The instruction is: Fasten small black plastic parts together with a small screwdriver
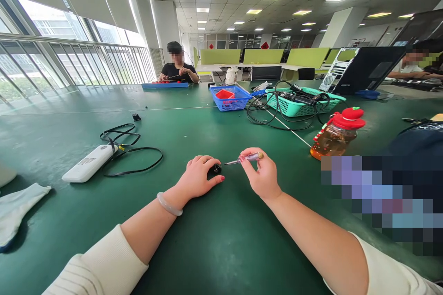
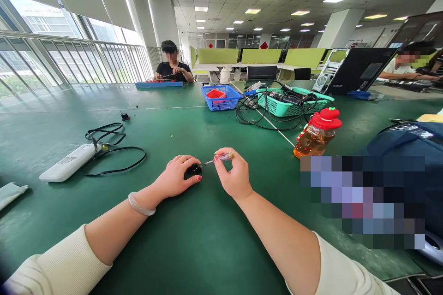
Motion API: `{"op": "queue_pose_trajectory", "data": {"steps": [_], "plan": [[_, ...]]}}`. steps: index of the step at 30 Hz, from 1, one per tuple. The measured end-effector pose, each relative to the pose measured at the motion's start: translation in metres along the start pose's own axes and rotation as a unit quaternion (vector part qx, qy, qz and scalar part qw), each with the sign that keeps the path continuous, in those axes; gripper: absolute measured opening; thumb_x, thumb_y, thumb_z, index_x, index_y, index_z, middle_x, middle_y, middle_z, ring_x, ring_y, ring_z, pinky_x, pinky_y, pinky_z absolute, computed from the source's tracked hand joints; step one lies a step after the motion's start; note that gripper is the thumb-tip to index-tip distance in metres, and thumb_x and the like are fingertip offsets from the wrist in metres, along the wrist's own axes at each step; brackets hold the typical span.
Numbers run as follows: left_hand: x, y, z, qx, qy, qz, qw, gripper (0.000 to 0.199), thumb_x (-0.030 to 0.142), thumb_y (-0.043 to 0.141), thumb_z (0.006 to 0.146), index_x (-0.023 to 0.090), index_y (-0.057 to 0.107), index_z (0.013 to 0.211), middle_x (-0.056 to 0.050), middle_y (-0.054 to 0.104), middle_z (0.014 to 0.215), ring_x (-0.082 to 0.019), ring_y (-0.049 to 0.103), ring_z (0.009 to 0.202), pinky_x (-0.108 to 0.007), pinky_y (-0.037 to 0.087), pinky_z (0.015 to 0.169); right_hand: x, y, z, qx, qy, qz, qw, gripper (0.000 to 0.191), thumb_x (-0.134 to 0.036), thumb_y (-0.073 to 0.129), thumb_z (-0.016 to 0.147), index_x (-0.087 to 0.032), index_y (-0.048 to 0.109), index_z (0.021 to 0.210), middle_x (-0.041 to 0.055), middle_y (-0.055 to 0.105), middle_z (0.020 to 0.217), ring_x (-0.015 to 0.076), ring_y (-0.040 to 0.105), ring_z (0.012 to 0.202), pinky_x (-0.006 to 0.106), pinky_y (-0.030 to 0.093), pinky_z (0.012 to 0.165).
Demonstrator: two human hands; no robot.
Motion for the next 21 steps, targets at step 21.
{"op": "queue_pose_trajectory", "data": {"steps": [21], "plan": [[0.013,-0.015,-0.036,-0.032,-0.003,0.026,0.999,0.019,0.032,0.051,0.091,0.028,0.064,0.104,-0.006,0.062,0.108,-0.026,0.055,0.107,-0.048,0.044,0.101,0.001,0.002,0.0,-0.01,-0.016,-0.018,1.0,0.009,-0.031,0.056,0.088,-0.024,0.062,0.089,0.0035,0.07,0.087,0.0197,0.068,0.078,0.034,0.057,0.076]]}}
Point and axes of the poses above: each hand's wrist, its own z-axis towards the middle knuckle, its own y-axis out of the palm, x = y × z, the point moved 3 cm from there along z, towards the middle knuckle
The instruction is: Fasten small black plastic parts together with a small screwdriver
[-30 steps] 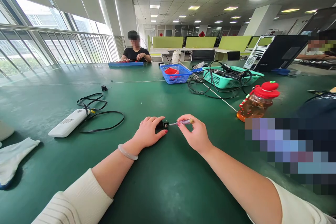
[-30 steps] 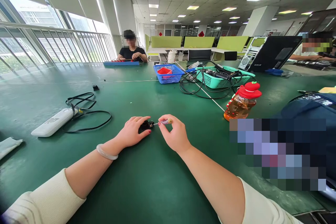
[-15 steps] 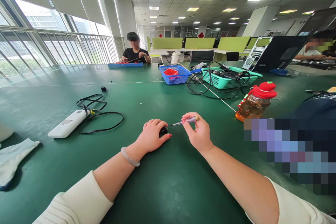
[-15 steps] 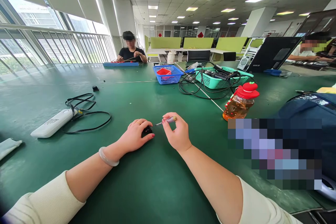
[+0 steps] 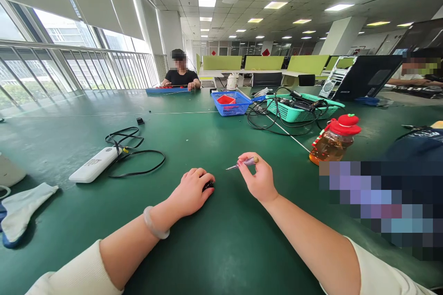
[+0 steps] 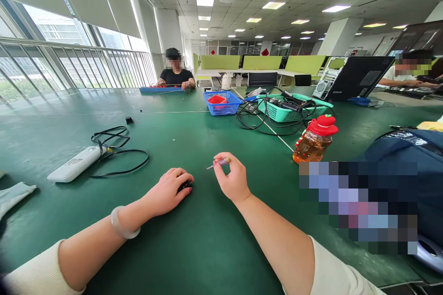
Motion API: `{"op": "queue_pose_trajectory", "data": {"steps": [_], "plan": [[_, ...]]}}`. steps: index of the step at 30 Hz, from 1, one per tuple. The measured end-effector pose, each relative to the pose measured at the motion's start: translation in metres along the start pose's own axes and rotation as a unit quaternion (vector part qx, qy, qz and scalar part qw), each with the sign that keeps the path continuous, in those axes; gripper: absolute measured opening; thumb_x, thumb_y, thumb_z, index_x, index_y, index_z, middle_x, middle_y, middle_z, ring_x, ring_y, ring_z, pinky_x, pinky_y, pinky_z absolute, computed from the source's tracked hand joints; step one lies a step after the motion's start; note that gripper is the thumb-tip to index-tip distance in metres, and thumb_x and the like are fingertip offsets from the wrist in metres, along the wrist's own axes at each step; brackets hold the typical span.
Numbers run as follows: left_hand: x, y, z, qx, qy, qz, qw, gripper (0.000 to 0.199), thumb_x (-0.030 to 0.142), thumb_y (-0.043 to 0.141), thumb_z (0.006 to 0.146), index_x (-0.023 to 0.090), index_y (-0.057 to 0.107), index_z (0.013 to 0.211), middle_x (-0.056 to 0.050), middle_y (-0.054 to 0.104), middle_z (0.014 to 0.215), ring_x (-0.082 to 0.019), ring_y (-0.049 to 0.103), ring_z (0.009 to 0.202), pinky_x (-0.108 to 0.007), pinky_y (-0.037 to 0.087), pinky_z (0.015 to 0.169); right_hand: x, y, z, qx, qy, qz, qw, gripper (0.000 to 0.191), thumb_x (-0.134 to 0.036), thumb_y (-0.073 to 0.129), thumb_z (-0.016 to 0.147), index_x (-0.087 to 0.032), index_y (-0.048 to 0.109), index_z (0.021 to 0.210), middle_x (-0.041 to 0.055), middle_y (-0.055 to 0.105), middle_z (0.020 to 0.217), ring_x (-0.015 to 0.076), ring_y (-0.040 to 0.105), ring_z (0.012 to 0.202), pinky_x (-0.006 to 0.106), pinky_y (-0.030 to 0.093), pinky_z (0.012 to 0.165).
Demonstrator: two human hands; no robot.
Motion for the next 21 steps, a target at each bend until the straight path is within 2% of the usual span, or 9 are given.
{"op": "queue_pose_trajectory", "data": {"steps": [3,6,10,14,16,18,21], "plan": [[-0.01,-0.014,-0.032,-0.006,-0.009,-0.011,1.0,0.02,0.034,0.051,0.091,0.029,0.064,0.104,-0.005,0.063,0.108,-0.025,0.057,0.107,-0.044,0.047,0.098,-0.001,0.001,0.0,0.001,-0.003,0.009,1.0,0.008,-0.03,0.056,0.088,-0.024,0.062,0.089,0.0032,0.07,0.086,0.0192,0.068,0.077,0.033,0.057,0.075],[-0.032,-0.03,-0.07,-0.009,-0.035,-0.004,0.999,0.022,0.04,0.051,0.09,0.032,0.066,0.104,-0.004,0.065,0.11,-0.025,0.059,0.108,-0.04,0.051,0.096,-0.002,0.0,0.0,-0.002,-0.005,0.009,1.0,0.007,-0.029,0.057,0.087,-0.024,0.062,0.089,0.0031,0.07,0.086,0.0189,0.068,0.077,0.033,0.057,0.075],[-0.086,-0.052,-0.125,0.026,-0.112,0.031,0.993,0.023,0.047,0.055,0.086,0.037,0.068,0.102,-0.001,0.067,0.112,-0.026,0.062,0.108,-0.04,0.052,0.096,-0.003,0.0,0.001,-0.004,-0.011,0.006,1.0,0.007,-0.028,0.057,0.087,-0.024,0.062,0.09,0.003,0.07,0.086,0.0188,0.068,0.076,0.033,0.057,0.076],[-0.145,-0.069,-0.174,0.086,-0.16,0.055,0.982,0.023,0.052,0.055,0.085,0.044,0.066,0.102,0.007,0.069,0.109,-0.026,0.063,0.105,-0.049,0.053,0.097,-0.002,0.0,0.0,-0.005,-0.015,0.008,1.0,0.007,-0.027,0.057,0.088,-0.024,0.062,0.09,0.0028,0.07,0.086,0.0183,0.068,0.076,0.032,0.057,0.075],[-0.166,-0.073,-0.19,0.095,-0.153,0.062,0.982,0.02,0.053,0.054,0.085,0.051,0.064,0.102,0.014,0.069,0.106,-0.025,0.063,0.103,-0.054,0.052,0.096,-0.002,0.001,0.0,-0.007,-0.016,0.006,1.0,0.006,-0.026,0.057,0.087,-0.024,0.062,0.091,0.0028,0.07,0.086,0.018,0.068,0.076,0.031,0.057,0.075],[-0.181,-0.077,-0.201,0.111,-0.157,0.074,0.979,0.02,0.055,0.051,0.086,0.051,0.063,0.102,0.016,0.069,0.107,-0.024,0.063,0.104,-0.055,0.05,0.098,-0.001,0.001,0.0,-0.008,-0.016,0.003,1.0,0.007,-0.026,0.057,0.087,-0.023,0.062,0.091,0.0027,0.071,0.086,0.0179,0.068,0.076,0.031,0.057,0.075],[-0.193,-0.078,-0.207,0.103,-0.182,0.107,0.972,0.036,0.062,0.052,0.082,0.038,0.07,0.101,0.007,0.07,0.115,-0.027,0.062,0.111,-0.051,0.047,0.104,0.0,0.001,-0.001,-0.006,-0.017,-0.001,1.0,0.008,-0.027,0.057,0.087,-0.023,0.062,0.091,0.0027,0.071,0.086,0.018,0.069,0.076,0.031,0.057,0.074]]}}
Point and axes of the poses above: each hand's wrist, its own z-axis towards the middle knuckle, its own y-axis out of the palm, x = y × z, the point moved 3 cm from there along z, towards the middle knuckle
